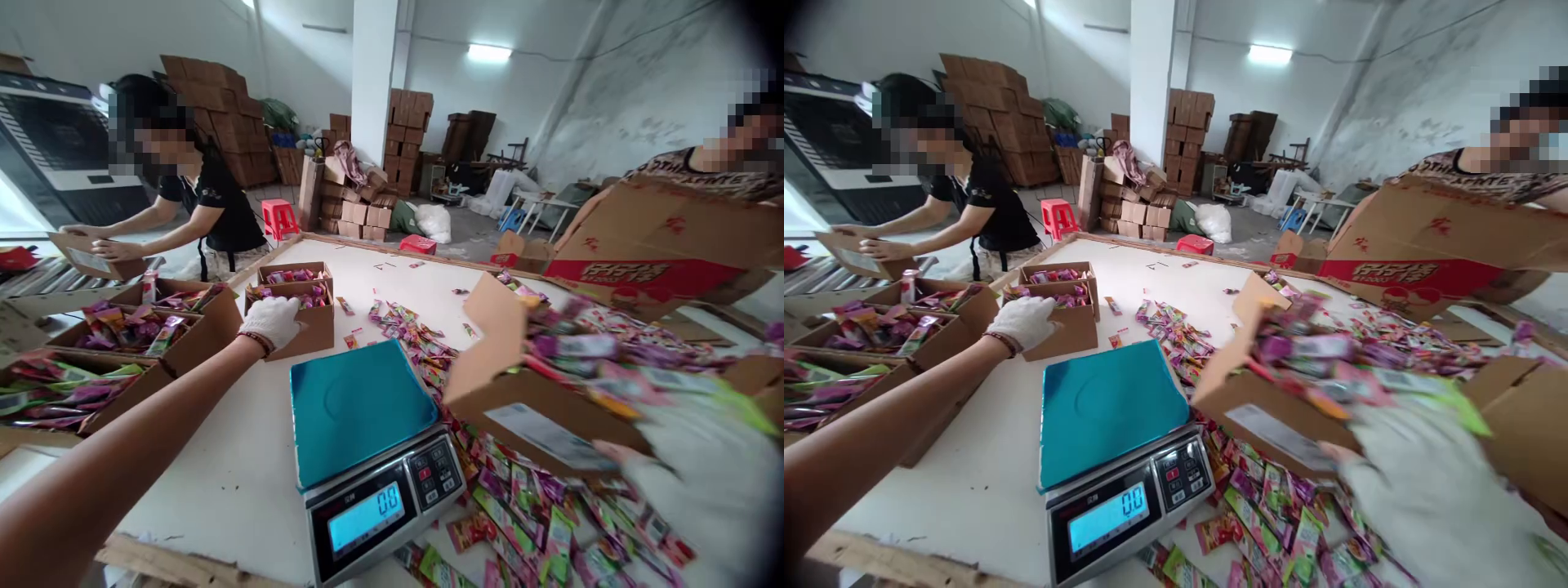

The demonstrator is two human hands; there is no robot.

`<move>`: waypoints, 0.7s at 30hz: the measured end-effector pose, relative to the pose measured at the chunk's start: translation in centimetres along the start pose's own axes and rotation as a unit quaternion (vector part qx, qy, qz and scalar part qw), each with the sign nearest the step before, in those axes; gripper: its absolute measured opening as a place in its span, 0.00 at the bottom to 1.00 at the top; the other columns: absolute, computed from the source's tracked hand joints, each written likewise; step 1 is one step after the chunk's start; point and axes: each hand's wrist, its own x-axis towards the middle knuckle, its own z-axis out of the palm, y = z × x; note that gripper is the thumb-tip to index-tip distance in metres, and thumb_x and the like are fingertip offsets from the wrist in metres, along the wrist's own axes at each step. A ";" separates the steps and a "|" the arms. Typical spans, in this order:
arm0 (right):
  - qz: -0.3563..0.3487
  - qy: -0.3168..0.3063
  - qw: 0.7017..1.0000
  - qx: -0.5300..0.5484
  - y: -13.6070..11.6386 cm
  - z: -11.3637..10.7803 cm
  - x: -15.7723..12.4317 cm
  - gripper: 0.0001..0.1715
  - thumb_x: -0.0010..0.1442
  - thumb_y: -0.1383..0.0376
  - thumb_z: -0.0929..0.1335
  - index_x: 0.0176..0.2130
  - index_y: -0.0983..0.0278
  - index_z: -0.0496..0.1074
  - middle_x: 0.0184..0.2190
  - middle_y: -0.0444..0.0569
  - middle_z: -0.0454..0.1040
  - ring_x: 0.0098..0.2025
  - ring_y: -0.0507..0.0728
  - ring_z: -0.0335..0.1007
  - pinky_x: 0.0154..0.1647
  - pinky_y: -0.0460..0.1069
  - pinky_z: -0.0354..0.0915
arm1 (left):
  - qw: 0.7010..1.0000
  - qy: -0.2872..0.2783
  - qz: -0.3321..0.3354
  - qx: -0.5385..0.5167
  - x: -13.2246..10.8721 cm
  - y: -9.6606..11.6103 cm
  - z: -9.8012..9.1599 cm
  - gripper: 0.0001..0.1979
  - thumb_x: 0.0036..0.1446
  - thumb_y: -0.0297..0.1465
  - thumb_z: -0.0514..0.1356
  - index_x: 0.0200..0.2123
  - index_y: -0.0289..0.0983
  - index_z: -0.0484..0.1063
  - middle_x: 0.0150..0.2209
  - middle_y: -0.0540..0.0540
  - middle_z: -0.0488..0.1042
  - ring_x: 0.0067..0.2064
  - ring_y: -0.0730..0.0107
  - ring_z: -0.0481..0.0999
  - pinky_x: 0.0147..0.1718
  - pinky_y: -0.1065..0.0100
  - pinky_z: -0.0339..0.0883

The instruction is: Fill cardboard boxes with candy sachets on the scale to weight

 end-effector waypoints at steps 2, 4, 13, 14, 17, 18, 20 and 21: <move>-0.163 -0.053 0.985 -0.002 -4.0 1.1 0.2 0.11 0.51 0.69 0.75 0.35 0.54 0.78 0.38 0.51 0.78 0.51 0.66 0.73 0.66 0.63 0.63 | 0.997 0.022 -0.008 -0.070 -1.7 0.0 -1.9 0.30 0.62 0.53 0.51 0.50 0.37 0.75 0.50 0.32 0.79 0.53 0.42 0.78 0.50 0.52 0.71; -0.330 -0.099 0.939 -0.011 -9.0 3.4 0.5 0.13 0.49 0.73 0.71 0.35 0.57 0.76 0.36 0.51 0.77 0.47 0.65 0.73 0.63 0.65 0.64 | 0.986 0.047 -0.007 -0.159 -3.7 -0.4 -4.1 0.30 0.64 0.55 0.47 0.46 0.38 0.76 0.45 0.37 0.80 0.48 0.49 0.79 0.49 0.55 0.72; -0.443 -0.040 0.877 0.181 -16.8 6.7 1.5 0.13 0.63 0.64 0.74 0.48 0.59 0.75 0.47 0.50 0.79 0.54 0.64 0.74 0.64 0.65 0.66 | 0.901 0.124 0.121 -0.397 -12.9 0.3 -11.6 0.32 0.67 0.58 0.51 0.52 0.40 0.79 0.51 0.44 0.82 0.54 0.58 0.78 0.57 0.61 0.72; -0.412 -0.004 0.887 0.208 -15.3 6.0 1.3 0.16 0.66 0.60 0.72 0.53 0.58 0.75 0.51 0.50 0.78 0.56 0.64 0.73 0.64 0.64 0.66 | 0.893 0.120 0.132 -0.413 -13.4 0.7 -12.0 0.31 0.68 0.57 0.52 0.54 0.40 0.79 0.52 0.44 0.82 0.54 0.60 0.78 0.58 0.62 0.72; -0.221 0.042 0.951 0.212 -8.7 5.8 0.4 0.21 0.69 0.54 0.69 0.58 0.59 0.73 0.54 0.53 0.78 0.57 0.64 0.74 0.64 0.63 0.67 | 0.883 0.129 0.134 -0.432 -13.7 1.9 -12.7 0.27 0.70 0.51 0.53 0.54 0.36 0.78 0.50 0.43 0.82 0.51 0.64 0.78 0.55 0.64 0.72; -0.149 0.022 0.970 0.190 -6.1 6.6 -0.2 0.22 0.69 0.54 0.68 0.58 0.60 0.73 0.53 0.55 0.78 0.56 0.65 0.74 0.63 0.63 0.67 | 0.887 0.140 0.125 -0.423 -13.4 2.4 -12.9 0.26 0.69 0.49 0.53 0.53 0.34 0.78 0.47 0.43 0.82 0.49 0.65 0.78 0.53 0.65 0.72; -0.030 -0.054 0.990 0.126 -0.7 9.4 -2.1 0.25 0.66 0.55 0.67 0.58 0.65 0.73 0.53 0.60 0.78 0.56 0.67 0.75 0.62 0.63 0.68 | 0.896 0.157 0.113 -0.400 -12.6 3.5 -13.4 0.25 0.66 0.46 0.56 0.50 0.31 0.79 0.42 0.43 0.82 0.45 0.67 0.78 0.47 0.66 0.72; 0.033 -0.107 0.991 0.077 1.9 11.1 -3.5 0.28 0.65 0.56 0.66 0.60 0.68 0.71 0.55 0.63 0.77 0.57 0.69 0.74 0.60 0.63 0.69 | 0.899 0.163 0.118 -0.389 -12.2 4.1 -13.6 0.24 0.64 0.45 0.58 0.49 0.30 0.79 0.40 0.44 0.81 0.42 0.69 0.77 0.44 0.67 0.71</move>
